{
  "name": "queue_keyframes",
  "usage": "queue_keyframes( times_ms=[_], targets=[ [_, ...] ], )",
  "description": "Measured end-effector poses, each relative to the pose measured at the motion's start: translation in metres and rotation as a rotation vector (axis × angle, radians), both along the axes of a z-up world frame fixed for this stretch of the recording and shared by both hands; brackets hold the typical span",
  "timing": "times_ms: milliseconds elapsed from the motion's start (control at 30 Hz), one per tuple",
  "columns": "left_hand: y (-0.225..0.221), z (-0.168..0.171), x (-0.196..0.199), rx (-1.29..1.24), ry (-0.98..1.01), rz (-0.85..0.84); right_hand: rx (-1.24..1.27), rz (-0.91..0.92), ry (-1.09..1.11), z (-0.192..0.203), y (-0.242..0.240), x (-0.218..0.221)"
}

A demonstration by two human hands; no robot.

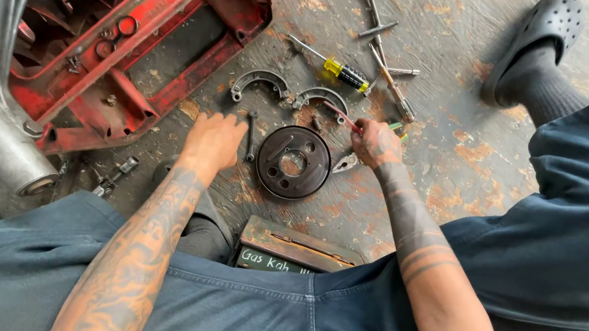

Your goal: Disassembling and cleaning motorcycle engine components using pliers, screwdrivers, and a brush

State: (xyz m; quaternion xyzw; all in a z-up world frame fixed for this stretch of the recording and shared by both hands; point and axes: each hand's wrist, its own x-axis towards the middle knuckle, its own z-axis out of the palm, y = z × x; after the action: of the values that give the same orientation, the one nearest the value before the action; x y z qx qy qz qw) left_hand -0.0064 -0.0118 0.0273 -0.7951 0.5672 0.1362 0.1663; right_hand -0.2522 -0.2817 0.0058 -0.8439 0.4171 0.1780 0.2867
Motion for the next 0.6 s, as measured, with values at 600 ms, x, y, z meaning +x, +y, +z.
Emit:
queue_keyframes(
  times_ms=[600],
  targets=[
    [-0.048,-0.002,-0.024,0.152,0.036,-0.092,-0.072,-0.311,-0.111,-0.036,-0.033,-0.013]
  ],
)
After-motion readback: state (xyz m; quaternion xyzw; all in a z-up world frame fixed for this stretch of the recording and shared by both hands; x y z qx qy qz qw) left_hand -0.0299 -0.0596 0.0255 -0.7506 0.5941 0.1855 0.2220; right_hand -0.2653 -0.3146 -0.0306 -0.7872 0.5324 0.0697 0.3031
